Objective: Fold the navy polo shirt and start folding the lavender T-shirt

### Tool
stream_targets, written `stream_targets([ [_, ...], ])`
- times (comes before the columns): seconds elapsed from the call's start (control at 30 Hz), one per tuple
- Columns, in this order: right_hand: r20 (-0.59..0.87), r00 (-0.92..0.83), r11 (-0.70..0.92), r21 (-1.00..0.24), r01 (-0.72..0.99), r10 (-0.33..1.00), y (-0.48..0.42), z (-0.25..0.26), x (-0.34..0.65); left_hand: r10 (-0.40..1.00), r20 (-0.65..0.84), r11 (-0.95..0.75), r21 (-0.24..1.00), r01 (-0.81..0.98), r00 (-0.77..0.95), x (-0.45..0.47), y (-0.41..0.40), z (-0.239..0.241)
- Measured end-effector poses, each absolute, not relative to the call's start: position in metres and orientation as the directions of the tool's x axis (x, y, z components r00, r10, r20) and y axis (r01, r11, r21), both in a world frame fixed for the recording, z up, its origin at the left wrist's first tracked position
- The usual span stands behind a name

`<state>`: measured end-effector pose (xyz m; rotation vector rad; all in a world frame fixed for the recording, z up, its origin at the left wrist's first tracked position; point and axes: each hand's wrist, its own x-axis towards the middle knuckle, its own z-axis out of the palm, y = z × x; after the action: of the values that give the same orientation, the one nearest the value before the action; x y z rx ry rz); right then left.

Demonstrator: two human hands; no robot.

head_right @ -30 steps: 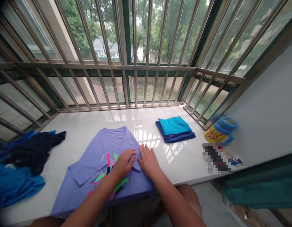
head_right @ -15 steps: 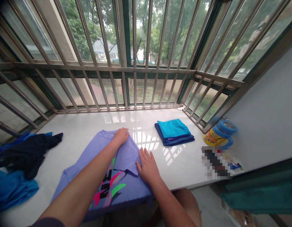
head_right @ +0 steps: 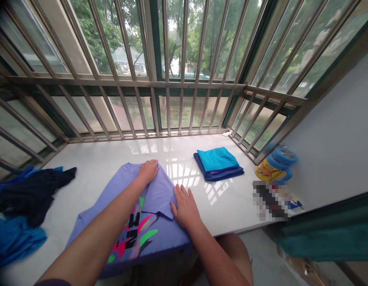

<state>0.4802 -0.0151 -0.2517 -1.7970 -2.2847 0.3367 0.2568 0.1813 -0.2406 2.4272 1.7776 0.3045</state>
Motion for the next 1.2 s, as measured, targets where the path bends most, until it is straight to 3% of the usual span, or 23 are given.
stream_targets([
  [0.3,0.042,-0.232,0.233,-0.303,0.924,0.972,-0.016,-0.253,0.480,0.935,0.015,-0.347,0.254,0.903,0.355,0.270,0.171,-0.258],
  [0.5,0.040,-0.233,0.234,-0.299,0.925,0.972,-0.015,-0.253,0.480,0.963,0.022,-0.265,0.272,0.925,0.270,0.260,0.175,-0.259],
  [0.8,0.063,-0.167,0.178,-0.337,0.925,0.984,-0.008,-0.250,0.478,0.949,0.062,-0.315,0.281,0.907,0.310,0.246,0.181,-0.262],
  [0.93,0.125,-0.028,0.069,-0.343,0.937,0.992,0.037,-0.223,0.456,0.944,0.119,-0.331,0.286,0.899,0.309,0.244,0.177,-0.269],
  [1.2,0.014,0.051,-0.045,-0.300,0.953,0.999,0.178,-0.207,0.384,0.936,0.209,-0.337,0.312,0.888,0.282,0.243,0.176,-0.277],
])
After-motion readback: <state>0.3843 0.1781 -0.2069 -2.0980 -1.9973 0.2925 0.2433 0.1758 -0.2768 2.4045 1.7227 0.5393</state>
